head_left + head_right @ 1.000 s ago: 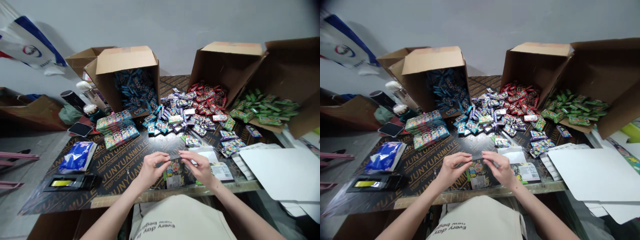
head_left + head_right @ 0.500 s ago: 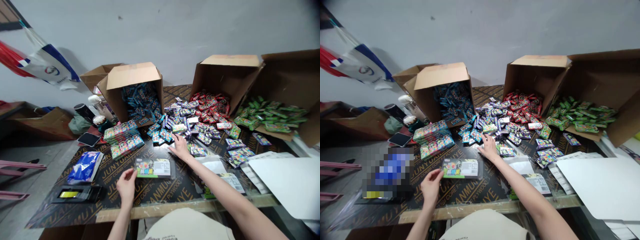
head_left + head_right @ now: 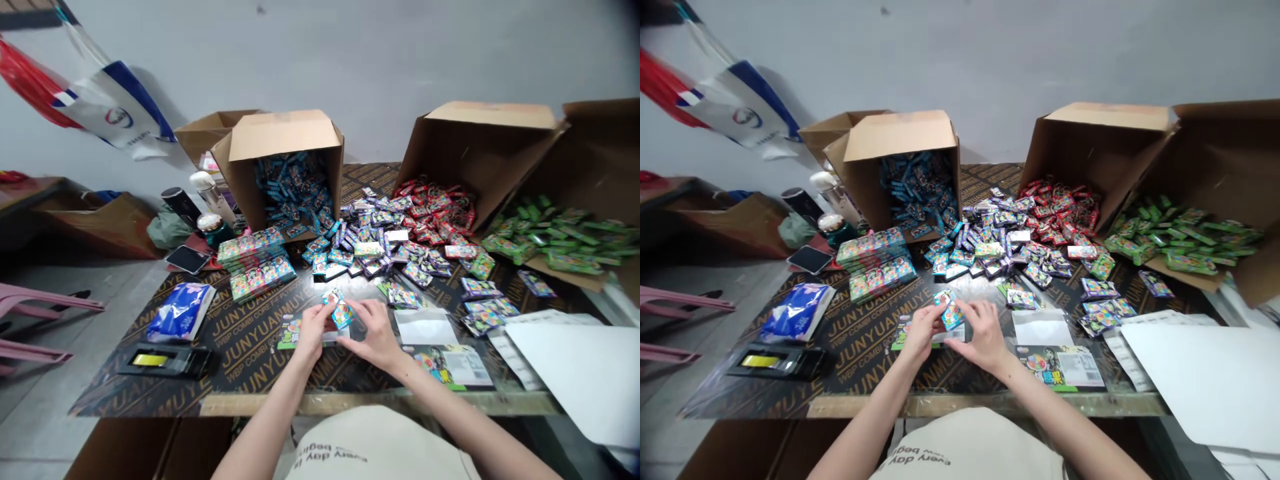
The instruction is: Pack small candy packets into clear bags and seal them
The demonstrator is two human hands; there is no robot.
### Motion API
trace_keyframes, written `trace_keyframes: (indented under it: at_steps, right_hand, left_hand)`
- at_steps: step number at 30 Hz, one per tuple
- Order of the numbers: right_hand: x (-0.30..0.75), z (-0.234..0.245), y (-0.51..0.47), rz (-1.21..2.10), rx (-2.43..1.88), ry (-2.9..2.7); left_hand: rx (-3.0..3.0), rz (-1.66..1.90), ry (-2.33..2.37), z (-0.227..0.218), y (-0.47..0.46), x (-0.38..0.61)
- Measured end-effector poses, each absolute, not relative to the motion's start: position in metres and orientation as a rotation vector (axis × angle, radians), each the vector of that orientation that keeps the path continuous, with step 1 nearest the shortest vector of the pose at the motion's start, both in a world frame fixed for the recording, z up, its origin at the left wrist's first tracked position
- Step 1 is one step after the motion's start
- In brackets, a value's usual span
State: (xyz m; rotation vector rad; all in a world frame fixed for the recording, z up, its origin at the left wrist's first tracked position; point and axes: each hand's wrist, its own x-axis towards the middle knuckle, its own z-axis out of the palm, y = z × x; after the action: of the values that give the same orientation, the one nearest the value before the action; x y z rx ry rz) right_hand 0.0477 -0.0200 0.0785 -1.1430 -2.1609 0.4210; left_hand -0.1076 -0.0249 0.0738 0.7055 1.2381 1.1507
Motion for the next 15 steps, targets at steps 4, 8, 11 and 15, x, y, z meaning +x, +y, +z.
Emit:
trace_keyframes:
  at_steps: [4,8,11,15]
  right_hand:
    - [0.077,0.096,-0.023,0.588,-1.025,-2.203]
    - [0.090,0.095,-0.019,0.656,-0.975,-2.202]
    - [0.097,0.083,-0.016,0.588,-1.030,-2.198]
    - [0.106,0.058,-0.009,0.466,-1.127,-2.255]
  left_hand:
    - [0.812,0.961,1.130,0.077,-0.025,-0.094]
    - [0.972,0.866,1.089,0.078,-0.028,-0.097]
    - [1.449,0.836,1.263,0.071,-0.028,-0.116]
    - [2.221,0.423,1.451,0.049,-0.030,-0.144]
